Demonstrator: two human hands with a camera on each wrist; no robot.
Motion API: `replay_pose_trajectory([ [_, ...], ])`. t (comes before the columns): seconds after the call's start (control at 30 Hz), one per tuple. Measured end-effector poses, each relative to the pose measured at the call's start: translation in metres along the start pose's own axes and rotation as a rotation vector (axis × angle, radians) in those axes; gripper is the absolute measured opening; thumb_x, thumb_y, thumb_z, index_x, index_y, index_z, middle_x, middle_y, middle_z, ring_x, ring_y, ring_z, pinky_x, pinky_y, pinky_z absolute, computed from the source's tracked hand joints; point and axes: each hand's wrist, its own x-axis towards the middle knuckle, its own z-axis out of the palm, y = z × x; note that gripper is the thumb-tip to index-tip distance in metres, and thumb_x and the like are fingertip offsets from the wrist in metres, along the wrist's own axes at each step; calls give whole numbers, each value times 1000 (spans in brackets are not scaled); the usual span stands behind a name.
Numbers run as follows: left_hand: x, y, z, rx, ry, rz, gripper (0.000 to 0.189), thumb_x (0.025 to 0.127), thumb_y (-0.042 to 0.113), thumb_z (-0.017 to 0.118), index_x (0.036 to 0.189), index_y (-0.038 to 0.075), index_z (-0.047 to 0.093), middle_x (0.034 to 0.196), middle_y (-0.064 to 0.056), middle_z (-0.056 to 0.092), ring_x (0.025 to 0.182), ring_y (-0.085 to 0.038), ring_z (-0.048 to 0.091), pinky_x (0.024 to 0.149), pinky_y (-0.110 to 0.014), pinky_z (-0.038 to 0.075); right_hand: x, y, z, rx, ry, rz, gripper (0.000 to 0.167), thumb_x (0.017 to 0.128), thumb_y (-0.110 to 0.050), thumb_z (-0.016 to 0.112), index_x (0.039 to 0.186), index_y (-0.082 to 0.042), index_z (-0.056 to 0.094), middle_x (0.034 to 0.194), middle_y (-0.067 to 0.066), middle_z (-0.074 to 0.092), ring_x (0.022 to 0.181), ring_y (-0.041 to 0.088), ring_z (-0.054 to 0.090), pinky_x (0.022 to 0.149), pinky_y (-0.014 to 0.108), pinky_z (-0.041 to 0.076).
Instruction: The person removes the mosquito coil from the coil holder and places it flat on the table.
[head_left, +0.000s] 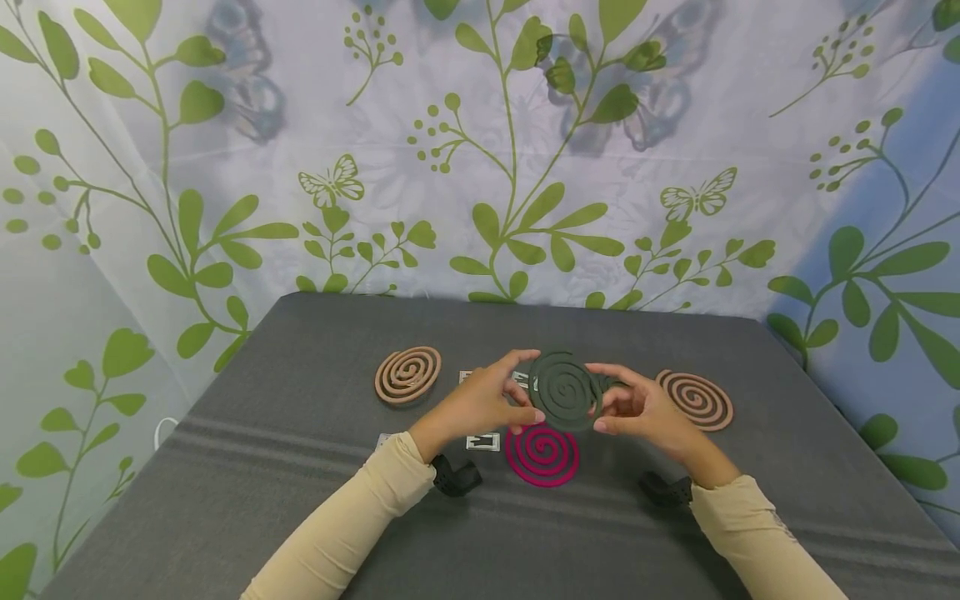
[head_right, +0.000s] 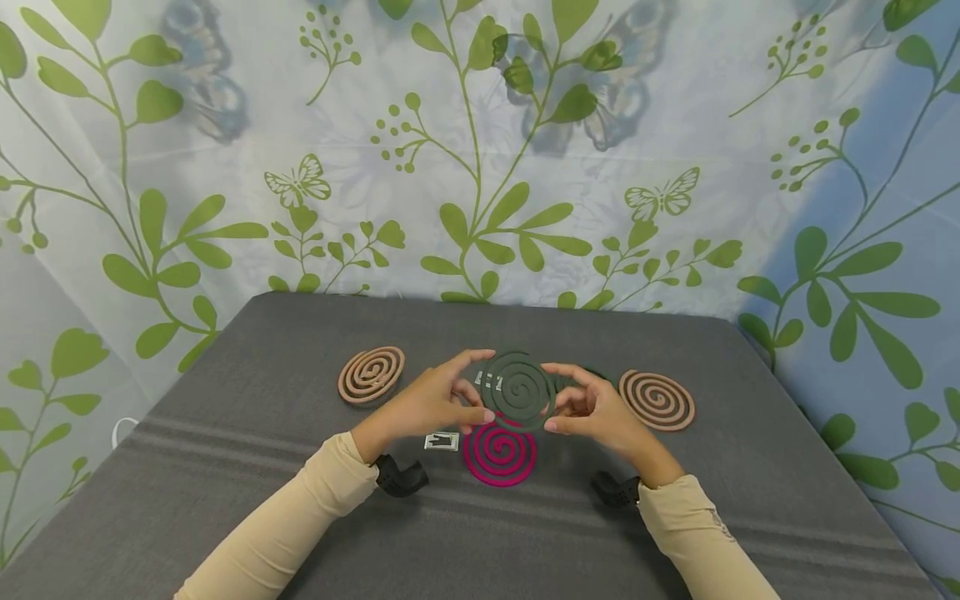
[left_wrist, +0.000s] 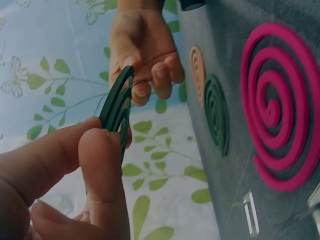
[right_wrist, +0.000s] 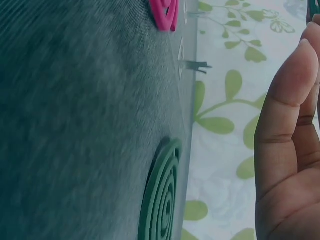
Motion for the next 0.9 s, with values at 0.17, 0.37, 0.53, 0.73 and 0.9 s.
replay_pose_trajectory([
  [0.17, 3, -2, 9, -7, -9, 7, 87, 100, 14, 81, 171, 12, 30, 96, 3, 78, 72, -16, 74, 62, -27, 52, -8, 0, -7, -17, -10, 5, 71, 97, 12, 72, 156, -23, 55, 101, -4, 76, 89, 14, 74, 79, 35, 62],
  [0.37, 7, -3, 21, 22, -10, -4, 86, 98, 15, 83, 169, 14, 34, 93, 8, 78, 69, -13, 74, 59, -27, 50, -17, 1, -16, -34, -43, -14, 68, 97, 13, 70, 154, -21, 56, 102, -5, 77, 88, 13, 74, 76, 34, 61],
  [0.53, 11, -6, 30, 32, -17, -17, 86, 96, 16, 84, 168, 15, 36, 90, 10, 77, 70, -14, 75, 66, -25, 53, -22, 0, -24, -36, -85, -13, 66, 97, 14, 69, 153, -18, 56, 103, -4, 77, 88, 13, 74, 76, 34, 62],
  [0.73, 16, -5, 39, 45, -28, -8, 85, 96, 17, 86, 167, 14, 40, 86, 11, 76, 72, -22, 77, 67, -25, 54, -29, -2, -32, -17, -110, 24, 63, 98, 14, 67, 150, -20, 58, 105, -2, 77, 90, 13, 75, 78, 34, 62],
  [0.9, 20, -4, 45, 46, -24, -12, 85, 93, 17, 89, 165, 12, 44, 85, 11, 76, 72, -22, 77, 69, -24, 55, -36, 0, -39, -6, -136, 54, 62, 99, 14, 66, 149, -22, 59, 106, -1, 78, 92, 14, 75, 78, 35, 62],
])
